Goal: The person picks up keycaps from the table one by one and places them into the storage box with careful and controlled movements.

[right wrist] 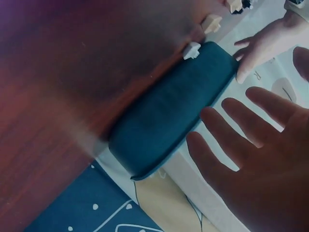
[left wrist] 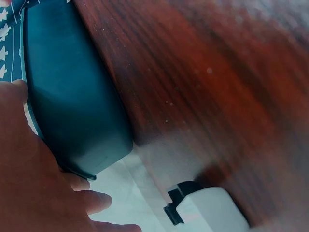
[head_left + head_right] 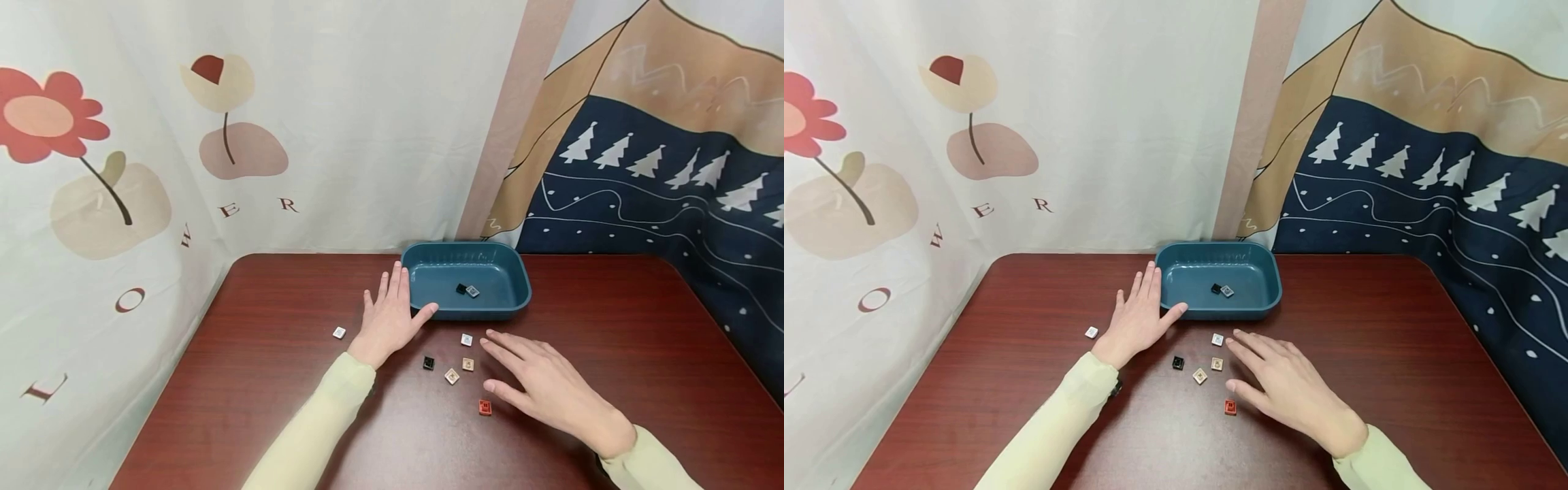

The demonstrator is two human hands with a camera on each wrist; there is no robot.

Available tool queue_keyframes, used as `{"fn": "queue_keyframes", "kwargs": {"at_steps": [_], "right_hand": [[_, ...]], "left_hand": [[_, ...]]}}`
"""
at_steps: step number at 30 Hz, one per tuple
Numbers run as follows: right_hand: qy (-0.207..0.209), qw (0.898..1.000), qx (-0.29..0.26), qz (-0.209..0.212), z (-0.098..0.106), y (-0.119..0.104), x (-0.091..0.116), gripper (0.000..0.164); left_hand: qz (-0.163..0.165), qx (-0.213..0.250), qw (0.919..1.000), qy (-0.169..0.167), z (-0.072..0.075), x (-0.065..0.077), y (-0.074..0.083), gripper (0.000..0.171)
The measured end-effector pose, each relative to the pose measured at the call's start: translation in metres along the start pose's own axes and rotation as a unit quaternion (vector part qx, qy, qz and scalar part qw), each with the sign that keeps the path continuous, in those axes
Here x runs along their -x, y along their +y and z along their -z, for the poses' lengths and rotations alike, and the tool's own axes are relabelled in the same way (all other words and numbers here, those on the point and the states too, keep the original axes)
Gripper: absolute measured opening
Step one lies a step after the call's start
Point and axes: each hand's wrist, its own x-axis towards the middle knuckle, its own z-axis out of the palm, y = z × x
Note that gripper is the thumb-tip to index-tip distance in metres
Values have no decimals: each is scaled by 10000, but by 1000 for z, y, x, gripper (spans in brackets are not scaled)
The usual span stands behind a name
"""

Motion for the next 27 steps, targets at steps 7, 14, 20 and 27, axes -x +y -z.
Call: {"fn": "queue_keyframes", "kwargs": {"at_steps": [7, 14, 20, 27], "right_hand": [[-381, 9991, 23, 189, -7, -3, 8, 65], [-872, 9956, -40, 337, -12, -9, 9, 67], [-1049, 9921, -136, 680, -13, -12, 11, 64], [-1033, 9874, 1, 1201, -15, -13, 10, 56]], "left_hand": [[-8, -24, 10000, 33, -1, 0, -1, 100], [8, 14, 10000, -7, 0, 1, -1, 100], [25, 74, 10000, -36, 1, 2, 0, 100], [24, 72, 10000, -22, 1, 2, 0, 100]]}}
